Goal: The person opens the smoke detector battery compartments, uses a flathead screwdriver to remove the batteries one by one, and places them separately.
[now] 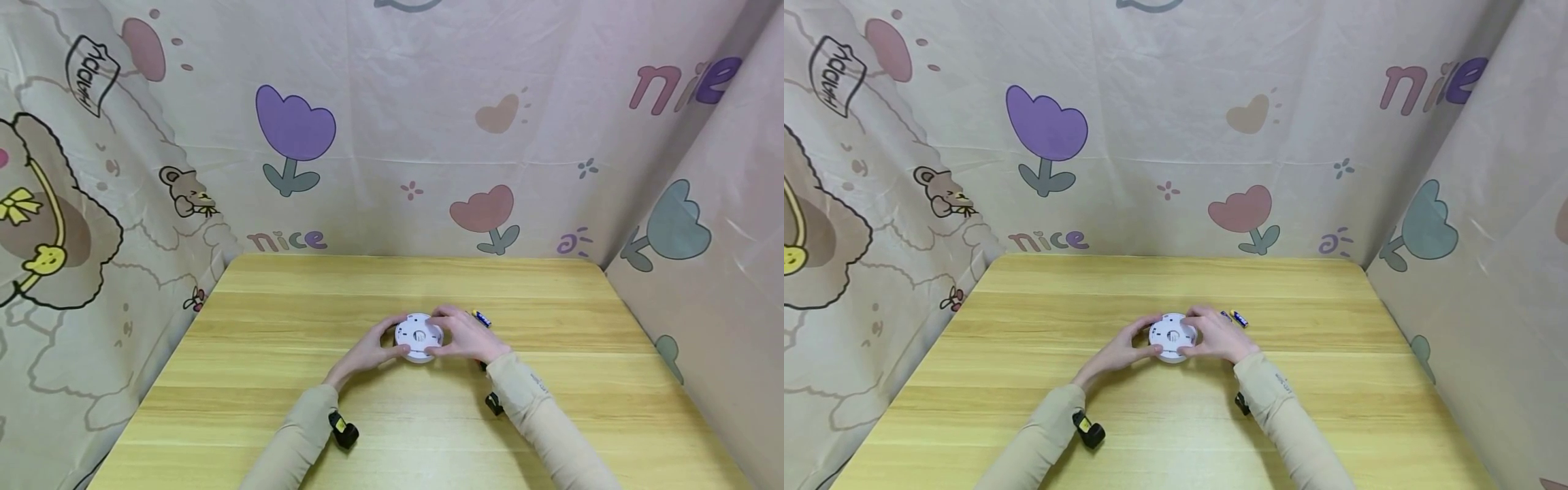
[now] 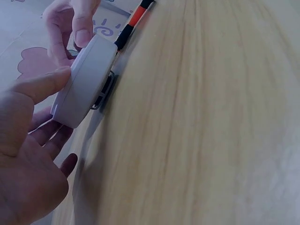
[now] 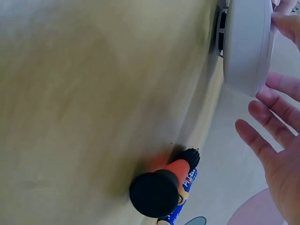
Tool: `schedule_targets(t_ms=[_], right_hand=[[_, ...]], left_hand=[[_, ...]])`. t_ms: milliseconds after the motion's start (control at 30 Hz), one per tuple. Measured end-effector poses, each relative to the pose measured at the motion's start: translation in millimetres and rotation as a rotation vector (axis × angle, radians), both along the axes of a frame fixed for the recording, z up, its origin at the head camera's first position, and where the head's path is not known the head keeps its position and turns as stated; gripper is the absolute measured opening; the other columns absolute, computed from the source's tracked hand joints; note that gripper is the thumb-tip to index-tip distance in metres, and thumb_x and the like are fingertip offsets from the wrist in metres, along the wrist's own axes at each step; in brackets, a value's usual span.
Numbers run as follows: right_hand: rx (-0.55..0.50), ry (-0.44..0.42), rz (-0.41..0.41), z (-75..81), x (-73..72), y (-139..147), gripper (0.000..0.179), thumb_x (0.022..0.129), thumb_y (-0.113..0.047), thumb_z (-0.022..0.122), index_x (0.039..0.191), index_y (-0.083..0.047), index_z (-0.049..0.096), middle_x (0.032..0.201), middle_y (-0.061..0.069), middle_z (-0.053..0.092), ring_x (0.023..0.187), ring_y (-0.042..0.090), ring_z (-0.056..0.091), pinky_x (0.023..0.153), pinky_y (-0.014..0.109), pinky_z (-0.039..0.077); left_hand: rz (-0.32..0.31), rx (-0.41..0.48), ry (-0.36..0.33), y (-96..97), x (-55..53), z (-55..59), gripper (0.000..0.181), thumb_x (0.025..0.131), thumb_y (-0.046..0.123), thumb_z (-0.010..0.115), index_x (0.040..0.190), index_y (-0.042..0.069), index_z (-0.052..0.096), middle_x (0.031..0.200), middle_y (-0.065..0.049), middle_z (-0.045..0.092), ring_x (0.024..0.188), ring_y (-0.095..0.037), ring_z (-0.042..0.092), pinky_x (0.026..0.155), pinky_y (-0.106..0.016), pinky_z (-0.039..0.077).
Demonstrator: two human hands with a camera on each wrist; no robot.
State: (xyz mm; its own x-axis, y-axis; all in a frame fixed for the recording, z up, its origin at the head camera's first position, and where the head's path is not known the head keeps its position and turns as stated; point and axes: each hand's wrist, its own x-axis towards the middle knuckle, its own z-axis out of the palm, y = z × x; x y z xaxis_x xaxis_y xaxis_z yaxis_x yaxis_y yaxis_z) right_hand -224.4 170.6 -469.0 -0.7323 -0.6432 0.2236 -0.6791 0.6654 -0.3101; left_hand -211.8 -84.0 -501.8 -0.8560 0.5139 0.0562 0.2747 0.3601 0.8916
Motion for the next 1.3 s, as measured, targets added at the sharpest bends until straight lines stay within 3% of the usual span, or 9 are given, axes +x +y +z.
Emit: schedule_targets(t_ms=[100,367,667,767,900,1100,1200,1300], right_hand=[[-0.016,-0.007,-0.002,-1.5,-0.2,1,0.055,0.080,-0.040,0.083,0.121,-0.005,0.071,0.118,0.009,0.069,0.109,0.021,0.065,0.098,0.039,0.057],[-0.140,-0.131,-0.043,-6.0,3.5,6,0.056,0.083,-0.034,0.082,0.130,-0.007,0.066,0.134,0.012,0.066,0.124,0.030,0.063,0.108,0.049,0.051],[-0.308,-0.265,-0.031,-10.4,6.1,7,0.061,0.084,-0.023,0.083,0.135,0.000,0.060,0.132,0.019,0.066,0.109,0.030,0.071,0.090,0.029,0.062],[-0.312,-0.267,-0.051,-12.4,5.9,7,0.061,0.084,-0.025,0.082,0.136,-0.003,0.060,0.134,0.018,0.066,0.107,0.029,0.072,0.089,0.027,0.062],[-0.292,-0.258,-0.083,-13.8,6.0,6,0.062,0.085,-0.027,0.081,0.138,-0.004,0.059,0.137,0.017,0.065,0.108,0.028,0.072,0.092,0.034,0.061],[-0.211,-0.257,-0.094,-15.4,5.7,5,0.068,0.088,-0.032,0.077,0.144,-0.002,0.052,0.145,0.016,0.058,0.131,0.032,0.059,0.112,0.050,0.047],[-0.219,-0.269,-0.089,-15.8,5.7,5,0.070,0.088,-0.031,0.077,0.145,-0.001,0.050,0.147,0.018,0.056,0.133,0.034,0.057,0.114,0.052,0.045],[-0.241,-0.294,-0.079,-16.9,5.6,5,0.070,0.088,-0.030,0.077,0.145,0.000,0.049,0.145,0.019,0.057,0.121,0.031,0.065,0.106,0.047,0.053]], left_hand=[[0.022,0.013,-0.015,0.1,0.4,0.1,0.070,0.092,0.028,0.074,0.151,0.007,0.043,0.157,-0.016,0.045,0.147,-0.037,0.039,0.124,-0.056,0.028],[0.091,0.029,-0.019,2.9,0.4,-2.2,0.069,0.085,0.031,0.081,0.142,0.006,0.050,0.150,-0.016,0.052,0.139,-0.036,0.051,0.120,-0.052,0.038],[0.127,0.012,-0.016,5.8,2.7,1.8,0.064,0.082,0.031,0.084,0.134,0.006,0.055,0.144,-0.017,0.058,0.136,-0.036,0.053,0.118,-0.052,0.041],[0.133,0.005,-0.019,6.3,3.4,3.4,0.066,0.082,0.031,0.084,0.135,0.005,0.055,0.144,-0.017,0.057,0.137,-0.036,0.052,0.118,-0.052,0.041],[0.136,-0.023,0.004,7.7,3.2,3.7,0.067,0.082,0.033,0.084,0.135,0.005,0.054,0.144,-0.018,0.057,0.137,-0.036,0.052,0.117,-0.051,0.042],[0.176,-0.122,0.090,11.4,3.3,2.9,0.065,0.079,0.040,0.085,0.128,0.008,0.058,0.138,-0.014,0.062,0.130,-0.033,0.058,0.112,-0.049,0.048],[0.202,-0.170,0.120,12.5,5.2,4.7,0.066,0.077,0.045,0.085,0.127,0.010,0.059,0.135,-0.014,0.063,0.130,-0.038,0.055,0.110,-0.058,0.046],[0.218,-0.213,0.140,12.8,7.2,6.7,0.068,0.076,0.048,0.085,0.128,0.011,0.060,0.136,-0.015,0.063,0.138,-0.046,0.045,0.115,-0.069,0.034]])
